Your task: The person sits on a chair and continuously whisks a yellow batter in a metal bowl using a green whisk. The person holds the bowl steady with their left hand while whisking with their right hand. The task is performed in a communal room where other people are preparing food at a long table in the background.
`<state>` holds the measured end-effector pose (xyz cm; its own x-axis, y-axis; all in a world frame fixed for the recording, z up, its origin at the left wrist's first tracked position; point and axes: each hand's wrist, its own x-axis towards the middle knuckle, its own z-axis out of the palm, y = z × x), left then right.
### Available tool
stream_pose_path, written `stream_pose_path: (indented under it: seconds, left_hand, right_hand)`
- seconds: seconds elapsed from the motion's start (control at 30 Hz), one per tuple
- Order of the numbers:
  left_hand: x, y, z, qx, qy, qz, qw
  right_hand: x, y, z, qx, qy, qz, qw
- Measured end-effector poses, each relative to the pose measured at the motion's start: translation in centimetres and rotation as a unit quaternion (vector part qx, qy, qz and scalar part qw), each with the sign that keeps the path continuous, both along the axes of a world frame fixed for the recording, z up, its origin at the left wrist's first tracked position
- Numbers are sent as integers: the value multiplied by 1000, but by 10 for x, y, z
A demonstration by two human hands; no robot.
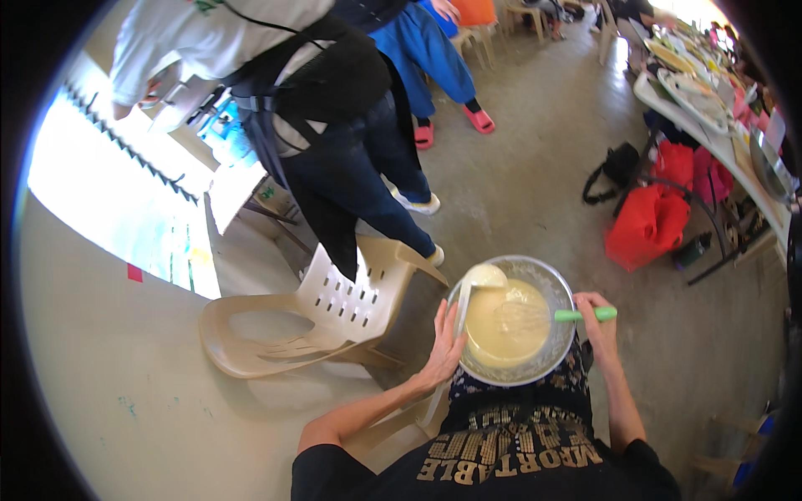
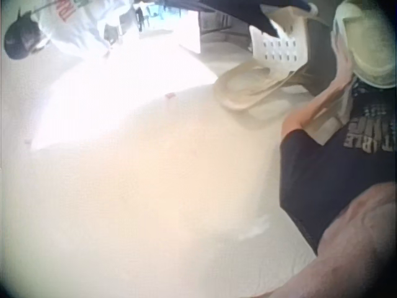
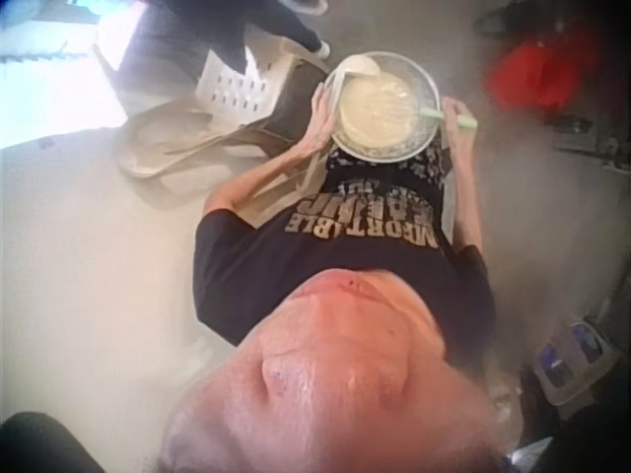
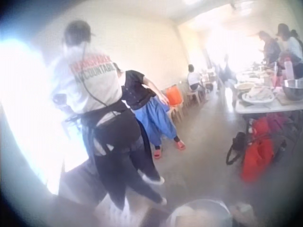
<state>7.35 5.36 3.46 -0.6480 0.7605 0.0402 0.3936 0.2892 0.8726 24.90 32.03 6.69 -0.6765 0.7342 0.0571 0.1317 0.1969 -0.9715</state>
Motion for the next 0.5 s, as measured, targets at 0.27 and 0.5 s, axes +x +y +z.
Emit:
stream_pose_path:
  seconds: [0.27, 0.5]
  left_hand:
    - [4, 0, 3, 12, -5, 0, 1000]
    - [3, -1, 0, 20, -13, -2, 1000]
  right_hand:
    - [-10, -8, -24, -66, 44, 13, 997]
    - [-7, -12, -12, 29, 38, 8, 999]
